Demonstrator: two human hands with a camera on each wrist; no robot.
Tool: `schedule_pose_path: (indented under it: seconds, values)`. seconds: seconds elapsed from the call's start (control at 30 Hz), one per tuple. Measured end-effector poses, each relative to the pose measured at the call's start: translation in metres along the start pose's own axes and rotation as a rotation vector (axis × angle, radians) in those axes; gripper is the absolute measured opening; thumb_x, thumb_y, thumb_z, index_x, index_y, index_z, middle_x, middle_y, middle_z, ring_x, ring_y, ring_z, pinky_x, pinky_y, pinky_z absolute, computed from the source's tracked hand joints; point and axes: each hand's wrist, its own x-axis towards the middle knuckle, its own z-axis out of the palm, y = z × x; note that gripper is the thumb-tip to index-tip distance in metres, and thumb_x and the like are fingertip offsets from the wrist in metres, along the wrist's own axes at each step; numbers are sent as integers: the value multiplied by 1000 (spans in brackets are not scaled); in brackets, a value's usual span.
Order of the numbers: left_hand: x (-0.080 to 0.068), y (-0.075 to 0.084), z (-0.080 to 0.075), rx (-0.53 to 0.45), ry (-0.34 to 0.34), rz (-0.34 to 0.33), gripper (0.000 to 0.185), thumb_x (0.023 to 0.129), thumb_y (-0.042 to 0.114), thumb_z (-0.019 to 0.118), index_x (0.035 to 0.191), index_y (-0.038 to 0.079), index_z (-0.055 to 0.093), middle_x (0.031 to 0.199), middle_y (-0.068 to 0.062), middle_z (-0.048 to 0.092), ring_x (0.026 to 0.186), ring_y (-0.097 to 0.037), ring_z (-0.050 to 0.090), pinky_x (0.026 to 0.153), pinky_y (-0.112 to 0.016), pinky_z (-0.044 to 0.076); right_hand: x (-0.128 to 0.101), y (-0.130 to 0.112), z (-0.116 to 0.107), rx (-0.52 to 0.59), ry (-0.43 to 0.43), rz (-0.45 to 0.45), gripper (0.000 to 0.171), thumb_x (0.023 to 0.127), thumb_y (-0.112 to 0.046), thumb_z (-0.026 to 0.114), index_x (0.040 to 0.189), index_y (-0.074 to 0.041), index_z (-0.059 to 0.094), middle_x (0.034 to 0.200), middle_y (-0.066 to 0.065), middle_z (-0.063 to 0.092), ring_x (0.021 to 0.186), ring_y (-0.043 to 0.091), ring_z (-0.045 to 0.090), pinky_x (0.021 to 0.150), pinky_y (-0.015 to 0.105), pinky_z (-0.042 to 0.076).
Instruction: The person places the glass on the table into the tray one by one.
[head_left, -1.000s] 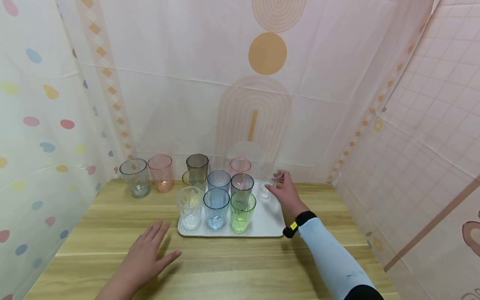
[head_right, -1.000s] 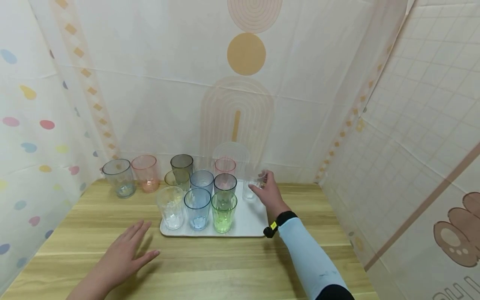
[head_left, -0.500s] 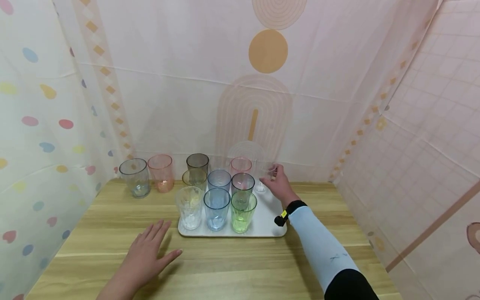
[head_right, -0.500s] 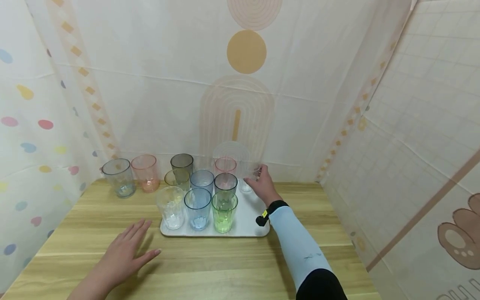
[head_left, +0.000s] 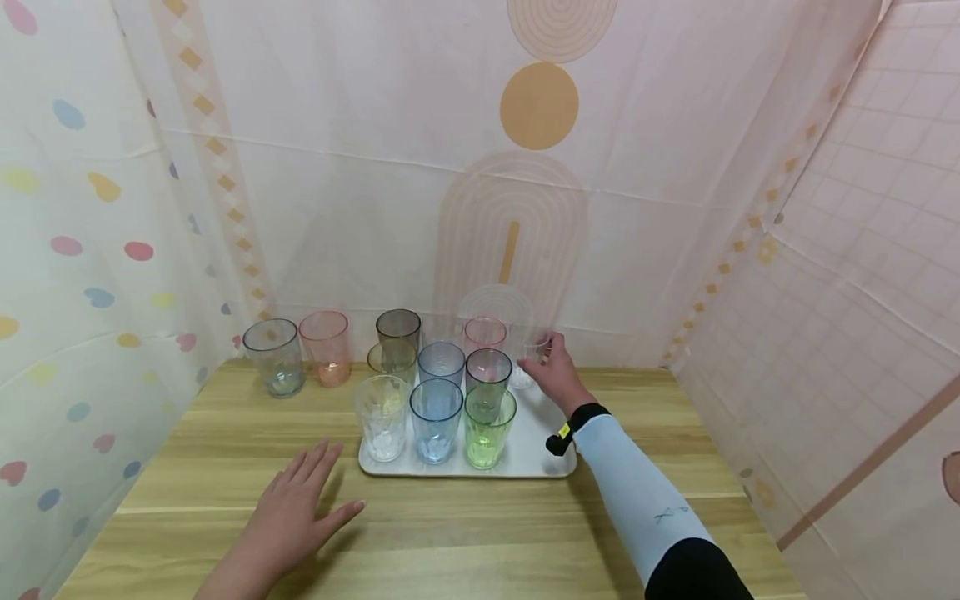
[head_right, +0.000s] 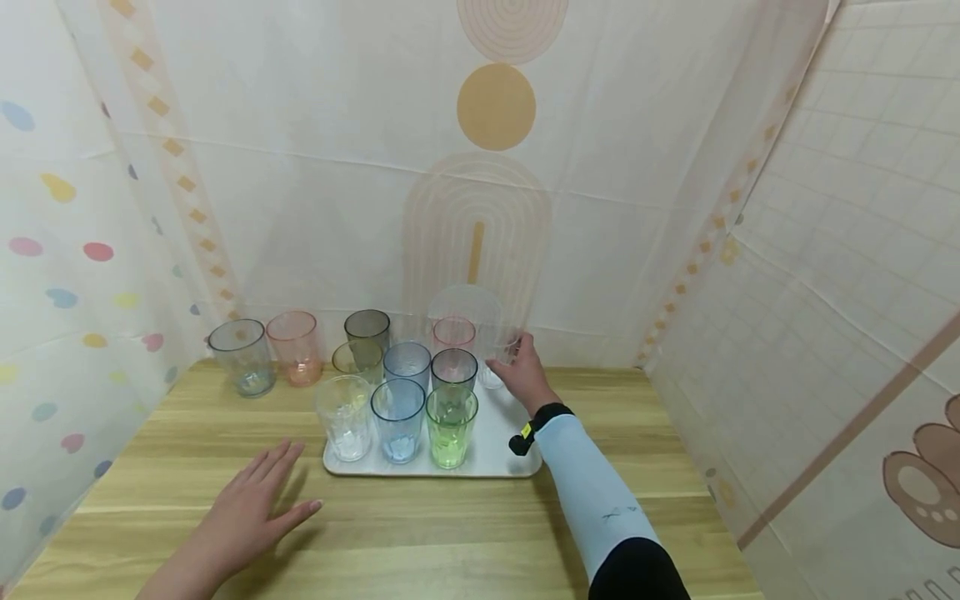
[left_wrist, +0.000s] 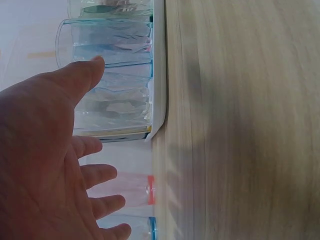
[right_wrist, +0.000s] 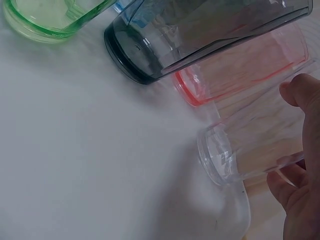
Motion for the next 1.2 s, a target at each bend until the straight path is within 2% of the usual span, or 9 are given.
schedule_pose_path:
  seconds: [0.47,0.57,0.73,0.83,0.97,1.07,1.2]
  values:
    - [-2,0,-1,2,-15,-21,95,98,64,77,164,1,48,168,-33,42,150,-64,40,112,-85,38,1,5,1,-5,11,-15,65,101,-21,83,146,-5,39,160,22,49,152,39,47,126,54,43]
    - [-2,0,-2,4,-16,-27,94,99,63,77,163,1,48,168,-33,41,149,-64,40,112,-85,37,-1,5,0,-13,7,-14,73,101,-23,84,153,-4,35,160,24,48,153,41,46,126,55,42]
    - [-1,0,-4,2,-17,-28,94,99,62,77,164,1,48,169,-33,40,150,-64,40,113,-85,36,-12,4,-9,-66,12,-25,97,101,-28,84,167,2,19,163,32,43,155,47,41,127,61,37]
    - [-1,-2,-5,3,-13,-28,93,99,62,77,164,1,48,169,-33,40,150,-63,40,113,-85,36,-32,1,-19,-140,25,-4,103,103,-34,82,171,1,14,167,33,39,156,48,39,127,63,36]
    - [-2,-5,-6,1,-8,-34,93,99,61,77,164,1,47,169,-34,40,149,-63,41,113,-86,35,-73,-3,-32,-291,13,10,102,105,-42,78,173,-1,15,173,30,32,161,48,33,130,64,31]
    - [-1,-5,-7,1,-12,-36,93,99,62,77,164,2,47,168,-35,39,149,-64,40,113,-86,35,-106,-1,-41,-405,-6,-61,100,105,-43,78,172,4,21,174,32,30,161,49,31,131,64,29]
    - [-1,-4,-9,-3,-17,-38,92,99,62,77,163,2,48,168,-36,39,149,-65,40,113,-86,35,-147,-1,-48,-502,-31,-177,94,103,-43,80,169,4,32,172,31,37,159,50,34,129,66,32]
